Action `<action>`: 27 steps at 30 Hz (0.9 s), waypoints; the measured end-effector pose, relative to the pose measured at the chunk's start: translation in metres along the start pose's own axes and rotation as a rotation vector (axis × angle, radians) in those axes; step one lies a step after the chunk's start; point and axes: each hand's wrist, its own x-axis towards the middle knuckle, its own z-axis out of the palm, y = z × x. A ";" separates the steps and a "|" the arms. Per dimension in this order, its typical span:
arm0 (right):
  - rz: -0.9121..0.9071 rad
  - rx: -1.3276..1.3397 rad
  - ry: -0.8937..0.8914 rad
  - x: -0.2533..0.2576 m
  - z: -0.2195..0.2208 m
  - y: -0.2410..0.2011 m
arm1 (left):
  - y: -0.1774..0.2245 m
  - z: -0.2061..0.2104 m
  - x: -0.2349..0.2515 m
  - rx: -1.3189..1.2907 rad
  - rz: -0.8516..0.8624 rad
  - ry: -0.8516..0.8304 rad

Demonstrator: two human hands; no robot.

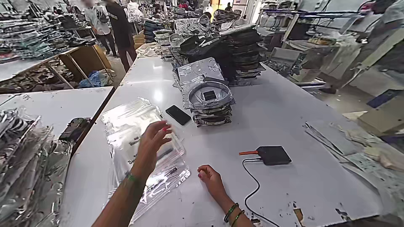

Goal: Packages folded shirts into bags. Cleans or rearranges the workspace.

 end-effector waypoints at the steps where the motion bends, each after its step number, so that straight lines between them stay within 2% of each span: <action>1: -0.022 0.003 -0.014 -0.001 -0.005 0.005 | 0.001 0.026 0.031 -0.093 -0.203 -0.058; 3: -0.082 0.037 -0.090 -0.002 -0.014 0.013 | -0.010 0.063 0.087 -0.262 -0.501 -0.008; 4: -0.103 0.051 -0.134 -0.001 -0.016 0.013 | -0.018 0.075 0.109 -0.283 -0.555 0.049; 7: -0.103 0.083 -0.195 0.000 -0.020 0.010 | -0.026 0.097 0.141 -0.190 -0.512 0.173; 10: -0.045 0.113 -0.252 0.000 -0.023 0.002 | -0.018 0.107 0.143 -0.074 -0.465 0.244; 13: -0.022 0.114 -0.288 0.002 -0.026 -0.001 | -0.012 0.108 0.145 0.080 -0.343 0.325; 18: -0.114 0.043 -0.282 0.002 -0.022 0.004 | -0.004 0.104 0.154 0.013 -0.464 0.254; 22: -0.102 0.068 -0.266 0.001 -0.021 0.004 | -0.005 0.093 0.160 0.093 -0.534 0.205; 27: -0.065 0.098 -0.266 0.002 -0.022 0.005 | 0.006 0.085 0.163 0.138 -0.518 0.138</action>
